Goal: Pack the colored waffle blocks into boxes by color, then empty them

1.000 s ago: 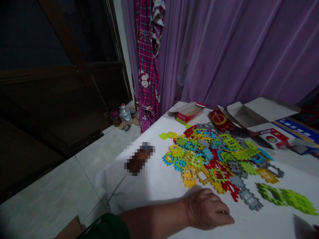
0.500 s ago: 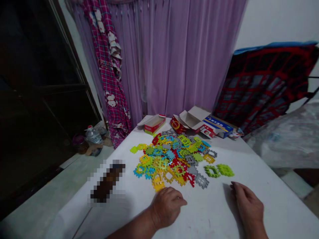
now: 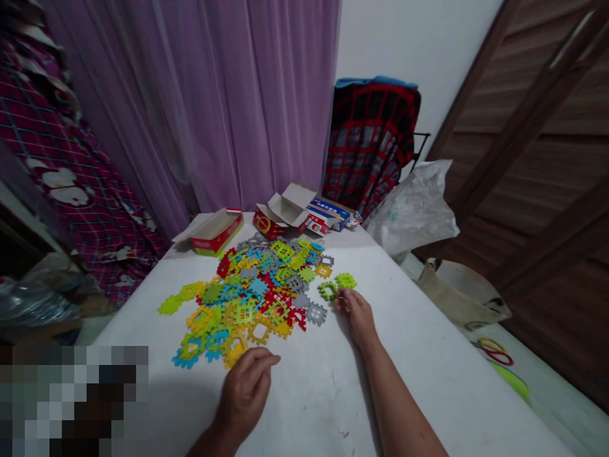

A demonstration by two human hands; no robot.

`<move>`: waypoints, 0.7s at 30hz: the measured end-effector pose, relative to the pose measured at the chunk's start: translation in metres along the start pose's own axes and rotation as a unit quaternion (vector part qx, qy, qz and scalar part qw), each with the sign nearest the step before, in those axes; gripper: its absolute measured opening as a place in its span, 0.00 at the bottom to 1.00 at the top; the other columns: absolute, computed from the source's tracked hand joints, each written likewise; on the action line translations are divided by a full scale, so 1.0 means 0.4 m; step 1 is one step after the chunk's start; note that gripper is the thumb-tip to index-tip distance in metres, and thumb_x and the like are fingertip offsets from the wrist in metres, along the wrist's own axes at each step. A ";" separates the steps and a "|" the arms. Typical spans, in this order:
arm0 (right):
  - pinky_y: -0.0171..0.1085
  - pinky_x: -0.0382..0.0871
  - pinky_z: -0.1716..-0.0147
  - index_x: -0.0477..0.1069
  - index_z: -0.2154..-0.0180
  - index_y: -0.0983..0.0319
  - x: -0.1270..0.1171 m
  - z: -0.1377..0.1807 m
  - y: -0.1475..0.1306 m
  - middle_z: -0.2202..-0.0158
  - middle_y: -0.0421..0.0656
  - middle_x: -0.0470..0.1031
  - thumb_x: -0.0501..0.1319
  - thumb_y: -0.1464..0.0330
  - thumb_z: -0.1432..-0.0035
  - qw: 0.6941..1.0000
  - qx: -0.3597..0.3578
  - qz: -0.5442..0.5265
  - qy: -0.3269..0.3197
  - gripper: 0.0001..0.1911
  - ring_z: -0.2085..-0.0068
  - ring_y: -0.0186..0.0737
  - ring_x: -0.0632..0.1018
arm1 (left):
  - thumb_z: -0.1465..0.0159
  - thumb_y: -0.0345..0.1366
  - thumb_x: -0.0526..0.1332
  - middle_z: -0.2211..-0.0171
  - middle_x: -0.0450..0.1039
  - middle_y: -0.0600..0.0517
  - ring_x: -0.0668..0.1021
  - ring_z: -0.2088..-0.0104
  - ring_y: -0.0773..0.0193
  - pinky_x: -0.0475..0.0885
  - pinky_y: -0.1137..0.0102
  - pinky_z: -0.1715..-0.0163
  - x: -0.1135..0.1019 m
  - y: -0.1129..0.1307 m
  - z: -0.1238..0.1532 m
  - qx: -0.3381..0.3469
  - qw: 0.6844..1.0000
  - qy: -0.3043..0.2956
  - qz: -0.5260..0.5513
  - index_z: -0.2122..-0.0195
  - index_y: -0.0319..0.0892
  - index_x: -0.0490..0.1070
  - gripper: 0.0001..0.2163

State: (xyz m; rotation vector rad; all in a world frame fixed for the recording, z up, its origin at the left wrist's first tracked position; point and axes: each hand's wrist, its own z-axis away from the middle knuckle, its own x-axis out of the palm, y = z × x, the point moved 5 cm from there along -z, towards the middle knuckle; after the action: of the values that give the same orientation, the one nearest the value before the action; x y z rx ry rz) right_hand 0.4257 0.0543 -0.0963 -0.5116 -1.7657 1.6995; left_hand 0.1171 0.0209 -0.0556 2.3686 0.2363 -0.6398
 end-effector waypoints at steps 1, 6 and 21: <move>0.38 0.73 0.72 0.76 0.67 0.62 0.019 0.009 0.002 0.67 0.46 0.79 0.68 0.50 0.59 0.999 0.010 -0.041 -0.021 0.24 0.69 0.40 0.77 | 0.38 0.25 0.52 0.66 0.74 0.49 0.78 0.64 0.66 0.76 0.72 0.64 -0.001 -0.003 -0.002 -0.007 1.000 0.003 -0.001 0.59 0.45 0.74 0.14; 0.46 0.74 0.61 0.77 0.61 0.60 0.210 0.100 -0.005 0.60 0.48 0.79 0.60 0.52 0.45 0.986 -0.055 0.009 -0.156 0.20 0.60 0.45 0.79 | 0.36 0.27 0.51 0.63 0.75 0.49 0.79 0.61 0.64 0.76 0.71 0.60 -0.016 -0.026 -0.008 -0.046 0.997 0.054 -0.038 0.59 0.45 0.75 0.13; 0.61 0.48 0.40 0.70 0.46 0.56 0.561 0.437 0.002 0.41 0.52 0.68 0.58 0.59 0.38 0.690 -0.475 0.433 -0.333 0.20 0.39 0.54 0.64 | 0.32 0.38 0.50 0.41 0.68 0.44 0.69 0.41 0.52 0.50 0.46 0.37 -0.365 -0.283 -0.046 -0.229 0.855 -0.191 -0.424 0.46 0.45 0.69 0.17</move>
State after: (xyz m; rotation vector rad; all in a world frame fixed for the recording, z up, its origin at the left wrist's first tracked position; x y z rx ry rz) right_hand 0.1450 0.0737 -0.0542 -1.5148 -3.3361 1.3857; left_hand -0.0389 0.1189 -0.0328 1.5495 1.1467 -1.2677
